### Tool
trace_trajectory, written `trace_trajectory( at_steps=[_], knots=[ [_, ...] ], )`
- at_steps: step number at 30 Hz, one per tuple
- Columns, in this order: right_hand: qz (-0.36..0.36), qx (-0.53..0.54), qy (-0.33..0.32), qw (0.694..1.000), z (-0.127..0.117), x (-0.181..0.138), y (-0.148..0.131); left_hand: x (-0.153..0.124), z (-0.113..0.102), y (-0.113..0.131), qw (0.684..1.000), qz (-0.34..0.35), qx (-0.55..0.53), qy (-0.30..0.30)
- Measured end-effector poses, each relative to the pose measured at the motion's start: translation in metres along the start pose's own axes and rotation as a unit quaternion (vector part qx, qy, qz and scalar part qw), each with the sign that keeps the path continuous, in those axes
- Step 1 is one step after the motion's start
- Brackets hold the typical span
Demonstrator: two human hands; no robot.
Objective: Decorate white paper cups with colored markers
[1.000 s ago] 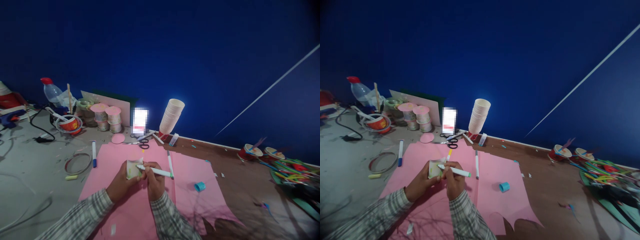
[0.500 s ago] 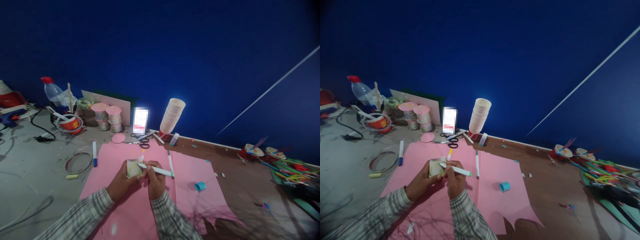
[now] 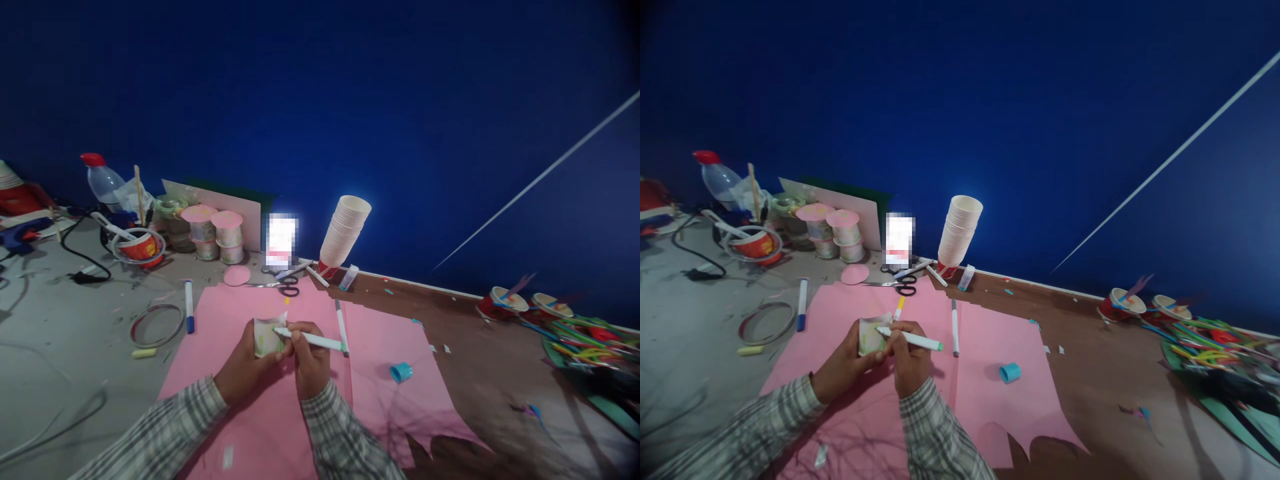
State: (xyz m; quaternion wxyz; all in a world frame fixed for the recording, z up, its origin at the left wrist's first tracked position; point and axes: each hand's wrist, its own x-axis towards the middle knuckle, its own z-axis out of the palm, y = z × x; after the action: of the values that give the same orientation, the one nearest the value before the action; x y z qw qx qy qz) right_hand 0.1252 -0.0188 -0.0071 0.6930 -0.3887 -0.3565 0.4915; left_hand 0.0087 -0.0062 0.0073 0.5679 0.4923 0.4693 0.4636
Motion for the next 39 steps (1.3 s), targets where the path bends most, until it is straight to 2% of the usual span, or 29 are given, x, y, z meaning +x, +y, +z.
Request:
trace_trajectory(
  at_steps=[7, 16, 33, 39],
  knots=[
    [0.006, 0.015, 0.032, 0.999, 0.001, 0.002, 0.001, 0.001, -0.003, -0.003, 1.000, 0.000, 0.020, -0.017],
    [0.013, 0.030, 0.043, 0.999, 0.000, 0.004, 0.002, 0.001, -0.003, -0.005, 0.999, -0.012, 0.010, -0.029],
    [0.014, 0.018, 0.019, 1.000, -0.003, 0.001, 0.005, -0.002, 0.003, 0.005, 1.000, -0.004, -0.002, -0.008],
    [0.014, 0.031, 0.041, 0.999, -0.002, 0.004, 0.004, -0.002, 0.002, 0.003, 1.000, -0.002, -0.021, 0.000]
  ],
)
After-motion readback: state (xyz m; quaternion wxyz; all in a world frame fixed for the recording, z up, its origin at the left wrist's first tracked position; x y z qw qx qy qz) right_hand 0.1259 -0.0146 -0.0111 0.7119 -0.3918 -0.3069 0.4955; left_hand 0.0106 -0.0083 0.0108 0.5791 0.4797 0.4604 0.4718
